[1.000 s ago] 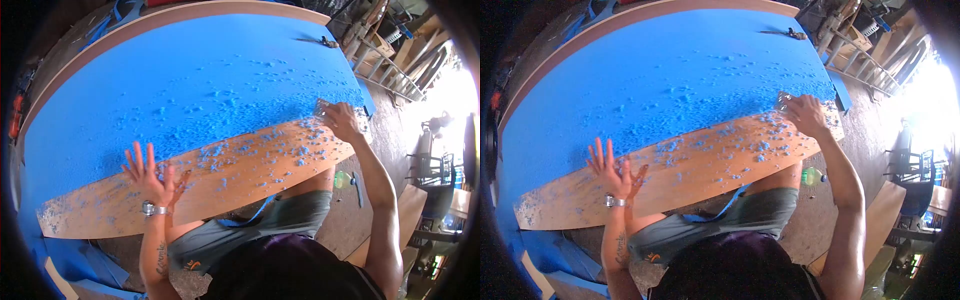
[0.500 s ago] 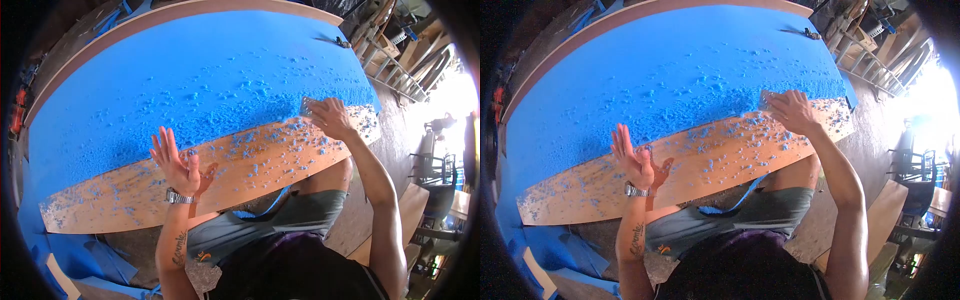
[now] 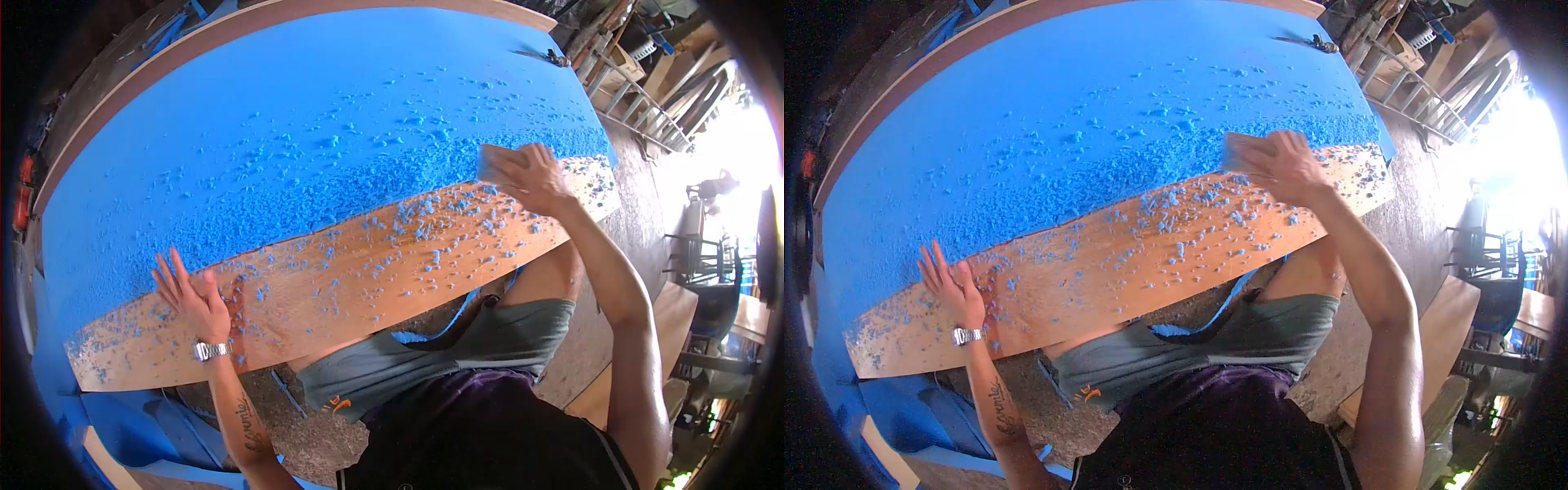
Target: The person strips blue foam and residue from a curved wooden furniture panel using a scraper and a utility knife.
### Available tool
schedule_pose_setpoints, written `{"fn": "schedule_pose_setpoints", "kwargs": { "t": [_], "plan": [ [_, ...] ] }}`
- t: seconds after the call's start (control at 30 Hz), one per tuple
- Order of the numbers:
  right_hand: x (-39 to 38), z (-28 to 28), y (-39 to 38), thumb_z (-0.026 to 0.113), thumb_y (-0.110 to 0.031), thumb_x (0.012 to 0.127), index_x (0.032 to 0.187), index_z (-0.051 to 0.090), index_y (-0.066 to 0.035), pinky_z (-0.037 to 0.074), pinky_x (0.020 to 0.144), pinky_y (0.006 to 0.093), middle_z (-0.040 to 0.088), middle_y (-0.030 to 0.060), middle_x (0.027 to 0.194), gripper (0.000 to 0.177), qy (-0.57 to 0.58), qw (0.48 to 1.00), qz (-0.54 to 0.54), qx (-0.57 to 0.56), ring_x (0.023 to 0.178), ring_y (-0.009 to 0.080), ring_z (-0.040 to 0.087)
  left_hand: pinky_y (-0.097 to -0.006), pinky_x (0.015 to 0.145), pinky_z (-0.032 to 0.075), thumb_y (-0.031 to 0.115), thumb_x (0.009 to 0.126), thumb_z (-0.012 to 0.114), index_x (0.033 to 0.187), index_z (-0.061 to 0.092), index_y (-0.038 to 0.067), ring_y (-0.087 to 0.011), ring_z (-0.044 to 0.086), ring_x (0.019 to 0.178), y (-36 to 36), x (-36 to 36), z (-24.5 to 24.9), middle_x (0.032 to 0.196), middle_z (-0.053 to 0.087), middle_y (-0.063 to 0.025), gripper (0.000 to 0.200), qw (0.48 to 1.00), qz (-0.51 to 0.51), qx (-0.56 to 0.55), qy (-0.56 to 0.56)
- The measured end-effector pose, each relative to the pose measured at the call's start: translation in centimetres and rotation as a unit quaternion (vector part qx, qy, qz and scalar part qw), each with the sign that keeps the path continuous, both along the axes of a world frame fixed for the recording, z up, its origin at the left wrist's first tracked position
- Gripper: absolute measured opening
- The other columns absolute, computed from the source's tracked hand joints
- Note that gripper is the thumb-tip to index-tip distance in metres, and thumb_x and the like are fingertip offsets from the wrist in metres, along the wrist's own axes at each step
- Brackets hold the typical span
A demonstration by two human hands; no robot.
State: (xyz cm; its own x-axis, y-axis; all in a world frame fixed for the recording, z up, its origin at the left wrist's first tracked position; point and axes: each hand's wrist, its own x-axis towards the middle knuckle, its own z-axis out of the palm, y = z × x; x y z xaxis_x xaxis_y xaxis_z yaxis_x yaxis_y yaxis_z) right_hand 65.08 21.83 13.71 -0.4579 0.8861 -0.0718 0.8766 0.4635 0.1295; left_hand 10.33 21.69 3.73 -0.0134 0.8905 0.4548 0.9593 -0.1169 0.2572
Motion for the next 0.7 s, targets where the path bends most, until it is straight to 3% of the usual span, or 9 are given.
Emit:
{"fn": "schedule_pose_setpoints", "kwargs": {
  "t": [0.1, 0.17, 0.27, 0.33, 0.4, 0.5, 0.63, 0.7],
  "plan": [
    [-9.5, -0.8, 2.8, 0.049, -0.040, 0.090, 0.126, 0.052, -0.032, 0.041, 0.086, 0.0422, 0.049, -0.0048, 0.133, 0.037, 0.084, 0.991, 0.101, -0.029, 0.094, 0.0263, 0.052, -0.0557, 0.109, 0.013, 0.049, 0.092, 0.042, 0.142, 0.032, 0.014, -0.0382, 0.019, 0.137, 0.5, -0.5, -0.9, 0.149, 0.024, -0.0147, 0.062, 0.997, 0.035, -0.041, 0.050],
    [-15.7, -1.8, 4.0, 0.052, -0.046, 0.086, 0.132, 0.047, -0.032, 0.036, 0.091, 0.0418, 0.041, -0.0025, 0.141, 0.048, 0.024, 0.998, 0.051, -0.037, 0.102, 0.0234, 0.047, -0.0556, 0.109, 0.013, 0.049, 0.092, 0.041, 0.143, 0.030, 0.014, -0.0371, 0.019, 0.137, 0.3, -0.2, -0.4, 0.149, 0.023, -0.0138, 0.063, 0.998, 0.030, -0.045, 0.039],
    [-11.3, -3.9, 3.4, 0.049, -0.041, 0.089, 0.124, 0.053, -0.031, 0.040, 0.087, 0.0425, 0.050, -0.0046, 0.132, 0.036, 0.029, 0.998, 0.047, -0.033, 0.095, 0.0254, 0.052, -0.0558, 0.109, 0.012, 0.050, 0.092, 0.040, 0.144, 0.029, 0.015, -0.0375, 0.017, 0.138, 0.4, -0.5, -0.5, 0.150, 0.022, -0.0136, 0.064, 0.998, 0.017, -0.056, -0.024],
    [-4.3, -3.2, 2.3, 0.049, -0.042, 0.089, 0.126, 0.052, -0.032, 0.040, 0.086, 0.0433, 0.047, -0.0060, 0.135, 0.038, -0.022, 0.993, -0.010, -0.116, 0.098, 0.0246, 0.050, -0.0560, 0.109, 0.012, 0.051, 0.092, 0.040, 0.144, 0.028, 0.015, -0.0376, 0.018, 0.138, 0.6, -0.2, -0.6, 0.150, 0.022, -0.0134, 0.065, 0.998, 0.024, -0.057, -0.023],
    [1.0, -1.1, -0.7, 0.052, -0.040, 0.087, 0.123, 0.054, -0.031, 0.040, 0.085, 0.0430, 0.042, -0.0074, 0.141, 0.037, -0.082, 0.996, -0.044, -0.016, 0.094, 0.0237, 0.051, -0.0562, 0.109, 0.013, 0.051, 0.092, 0.040, 0.144, 0.028, 0.015, -0.0375, 0.017, 0.138, 0.5, -0.1, -0.4, 0.150, 0.021, -0.0132, 0.065, 0.998, 0.028, -0.062, -0.018],
    [-3.2, -0.7, 1.2, 0.051, -0.041, 0.087, 0.122, 0.054, -0.033, 0.040, 0.086, 0.0429, 0.048, -0.0006, 0.133, 0.036, 0.107, 0.992, 0.033, -0.063, 0.098, 0.0246, 0.050, -0.0564, 0.109, 0.013, 0.052, 0.091, 0.040, 0.144, 0.028, 0.015, -0.0373, 0.017, 0.138, 0.5, 0.0, -0.2, 0.150, 0.021, -0.0128, 0.065, 0.997, 0.029, -0.077, -0.006],
    [-17.6, -2.3, 3.6, 0.053, -0.042, 0.086, 0.117, 0.055, -0.037, 0.042, 0.088, 0.0435, 0.053, 0.0110, 0.109, 0.032, 0.076, 0.992, 0.048, -0.093, 0.105, 0.0292, 0.050, -0.0553, 0.109, 0.013, 0.050, 0.092, 0.041, 0.144, 0.028, 0.014, -0.0371, 0.017, 0.138, 0.3, -0.4, 0.0, 0.150, 0.022, -0.0123, 0.065, 0.996, 0.029, -0.088, -0.006],
    [-14.2, -4.9, 3.2, 0.056, -0.043, 0.085, 0.124, 0.052, -0.036, 0.041, 0.082, 0.0413, 0.056, 0.0039, 0.112, 0.040, 0.062, 0.995, 0.024, -0.079, 0.096, 0.0258, 0.051, -0.0543, 0.109, 0.014, 0.049, 0.092, 0.041, 0.144, 0.028, 0.013, -0.0372, 0.017, 0.138, 0.2, -0.6, -0.1, 0.150, 0.022, -0.0123, 0.065, 0.996, 0.016, -0.087, -0.023]
  ]
}}
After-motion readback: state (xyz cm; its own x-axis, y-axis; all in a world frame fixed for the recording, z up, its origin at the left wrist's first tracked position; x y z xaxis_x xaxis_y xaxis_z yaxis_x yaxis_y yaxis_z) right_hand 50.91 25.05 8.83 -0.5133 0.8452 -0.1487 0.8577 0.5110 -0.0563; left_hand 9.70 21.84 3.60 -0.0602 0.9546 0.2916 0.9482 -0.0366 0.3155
